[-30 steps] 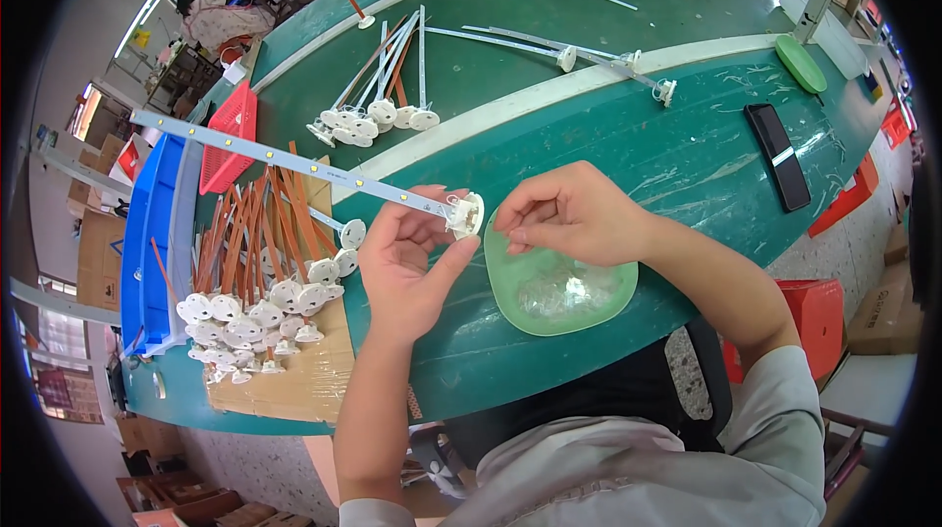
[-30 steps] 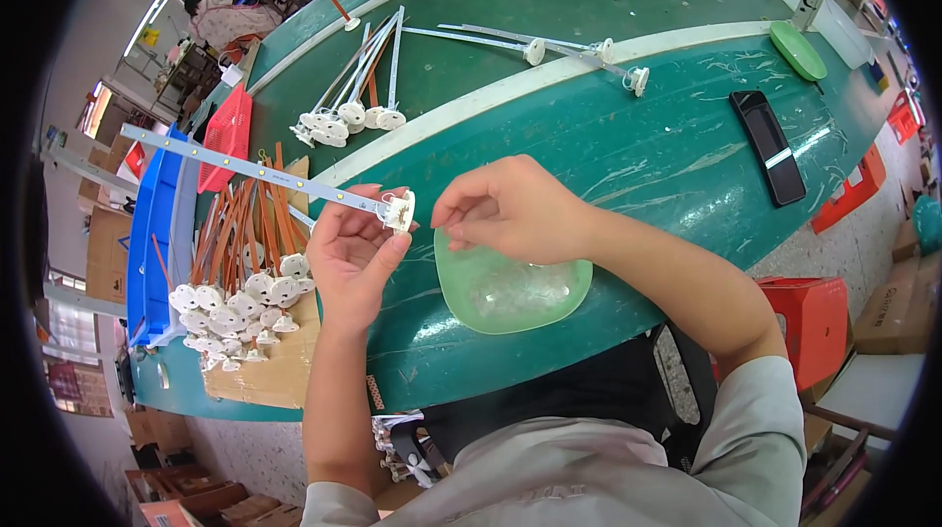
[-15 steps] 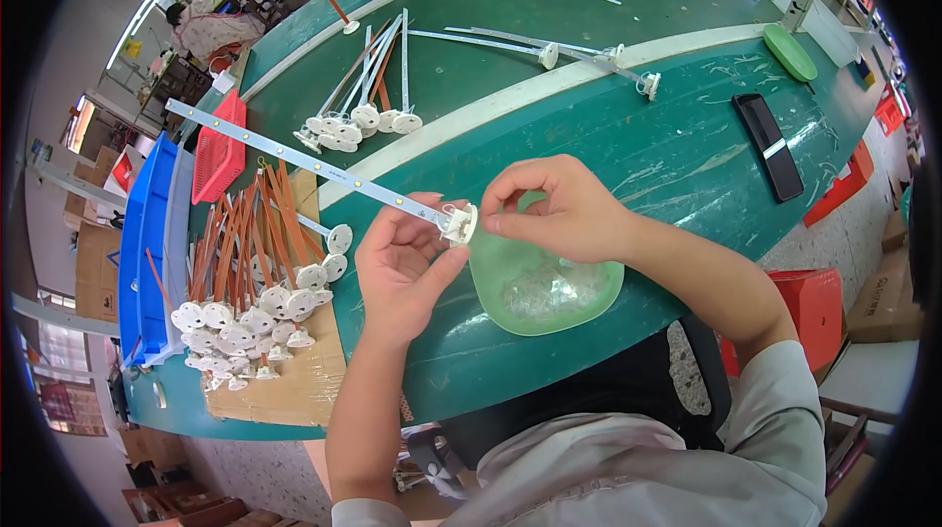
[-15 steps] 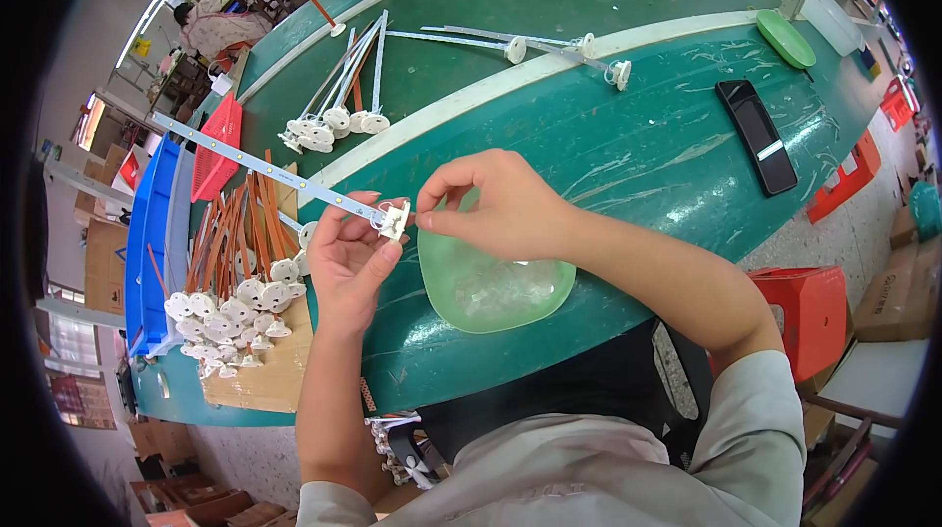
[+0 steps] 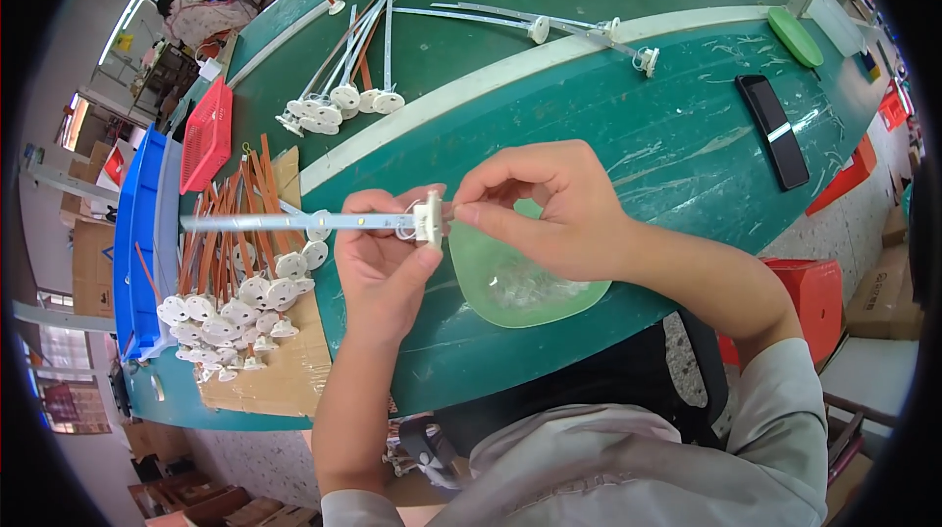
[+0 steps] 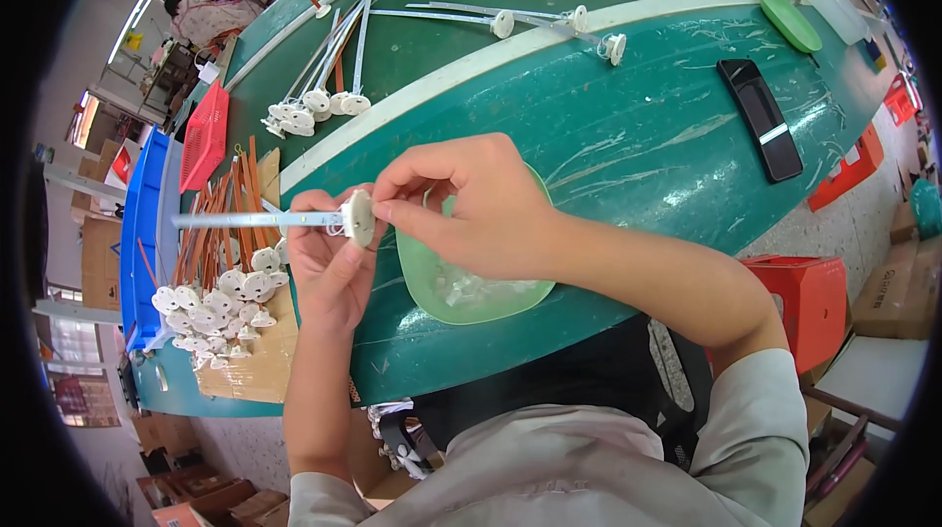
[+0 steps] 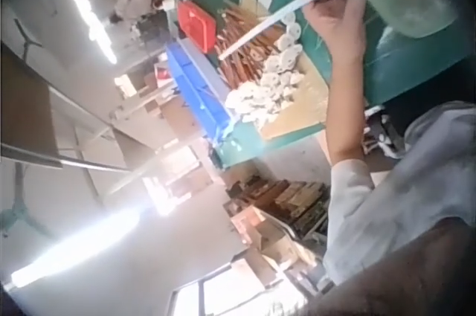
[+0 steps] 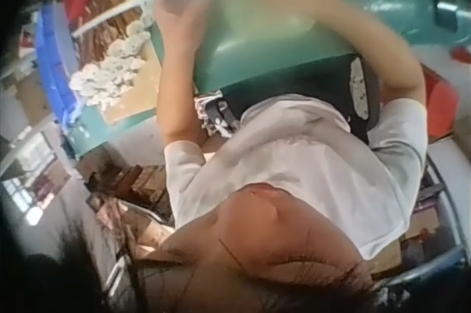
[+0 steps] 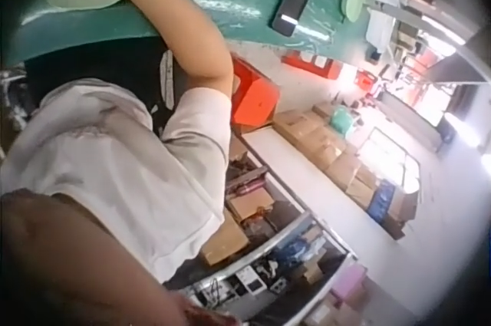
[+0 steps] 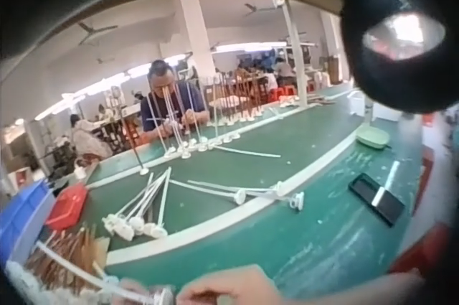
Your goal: Assembling small plastic components onto thin rods at a workstation.
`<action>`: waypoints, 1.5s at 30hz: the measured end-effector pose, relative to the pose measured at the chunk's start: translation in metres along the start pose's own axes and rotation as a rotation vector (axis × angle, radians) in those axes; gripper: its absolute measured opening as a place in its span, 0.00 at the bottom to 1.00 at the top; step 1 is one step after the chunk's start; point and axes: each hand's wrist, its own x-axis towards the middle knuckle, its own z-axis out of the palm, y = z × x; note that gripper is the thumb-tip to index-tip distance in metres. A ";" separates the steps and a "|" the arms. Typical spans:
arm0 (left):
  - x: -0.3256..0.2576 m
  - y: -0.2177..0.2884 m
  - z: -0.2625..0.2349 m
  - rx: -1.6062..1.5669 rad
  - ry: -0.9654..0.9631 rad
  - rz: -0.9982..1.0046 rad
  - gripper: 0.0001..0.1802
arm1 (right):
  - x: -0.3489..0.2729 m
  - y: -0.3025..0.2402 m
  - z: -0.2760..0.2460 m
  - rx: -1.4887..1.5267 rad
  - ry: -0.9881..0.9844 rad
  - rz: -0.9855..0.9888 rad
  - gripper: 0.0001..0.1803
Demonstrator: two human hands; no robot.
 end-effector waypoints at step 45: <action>-0.006 0.002 -0.001 -0.262 -0.053 -0.069 0.26 | -0.004 0.015 0.015 -0.489 0.087 -0.837 0.11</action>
